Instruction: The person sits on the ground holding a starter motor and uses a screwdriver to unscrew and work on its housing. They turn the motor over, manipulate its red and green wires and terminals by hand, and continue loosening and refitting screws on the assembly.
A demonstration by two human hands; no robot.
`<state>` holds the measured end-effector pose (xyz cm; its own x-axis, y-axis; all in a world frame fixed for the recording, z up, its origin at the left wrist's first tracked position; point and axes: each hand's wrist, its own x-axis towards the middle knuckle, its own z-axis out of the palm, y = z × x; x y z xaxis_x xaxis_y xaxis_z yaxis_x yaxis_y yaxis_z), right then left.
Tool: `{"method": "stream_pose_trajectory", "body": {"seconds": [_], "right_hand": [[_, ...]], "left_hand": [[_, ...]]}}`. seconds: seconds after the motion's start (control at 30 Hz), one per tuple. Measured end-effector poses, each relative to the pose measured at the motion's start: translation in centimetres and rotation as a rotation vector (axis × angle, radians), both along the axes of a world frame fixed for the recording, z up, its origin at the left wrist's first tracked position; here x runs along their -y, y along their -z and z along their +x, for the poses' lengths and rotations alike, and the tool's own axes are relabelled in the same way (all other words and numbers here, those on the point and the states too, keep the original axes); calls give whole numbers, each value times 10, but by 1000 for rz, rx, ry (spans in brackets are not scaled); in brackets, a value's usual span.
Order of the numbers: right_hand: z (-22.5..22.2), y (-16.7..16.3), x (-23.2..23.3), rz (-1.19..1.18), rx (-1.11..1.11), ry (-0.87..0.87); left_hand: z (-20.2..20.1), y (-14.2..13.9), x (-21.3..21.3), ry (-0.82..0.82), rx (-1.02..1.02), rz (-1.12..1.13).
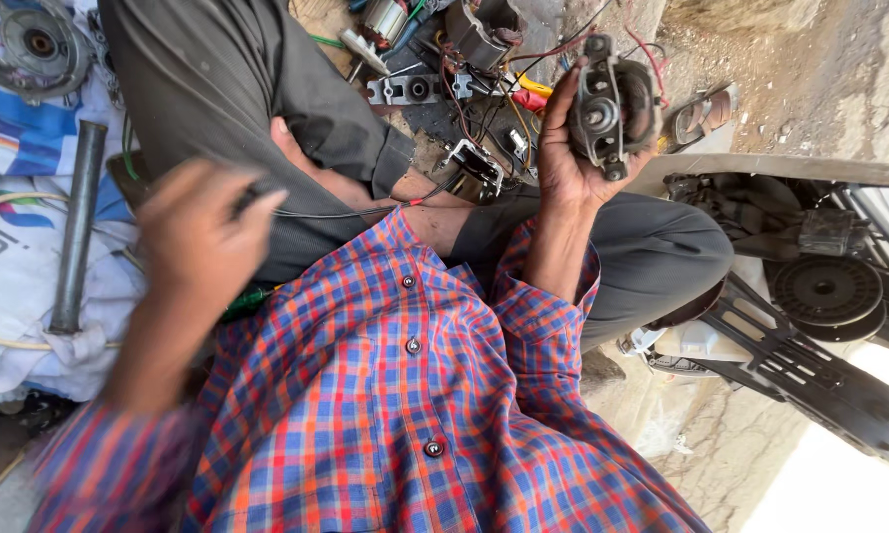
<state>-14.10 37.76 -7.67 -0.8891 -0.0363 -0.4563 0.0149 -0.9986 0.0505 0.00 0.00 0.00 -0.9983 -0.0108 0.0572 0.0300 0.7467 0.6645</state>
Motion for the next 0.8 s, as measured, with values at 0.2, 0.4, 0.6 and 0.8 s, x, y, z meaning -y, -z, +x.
{"method": "stream_pose_trajectory", "body": {"seconds": [0.2, 0.4, 0.6, 0.8], "right_hand": [[7, 0, 13, 49, -37, -3], [6, -6, 25, 146, 15, -31], [18, -8, 30, 55, -72, -84], [22, -11, 40, -108, -42, -94]], "left_hand": [[-123, 51, -104, 437, -145, -497], [-140, 57, -120, 518, -7, -763], [-99, 12, -87, 495, 21, -288], [-65, -46, -52, 61, 522, 837]]}}
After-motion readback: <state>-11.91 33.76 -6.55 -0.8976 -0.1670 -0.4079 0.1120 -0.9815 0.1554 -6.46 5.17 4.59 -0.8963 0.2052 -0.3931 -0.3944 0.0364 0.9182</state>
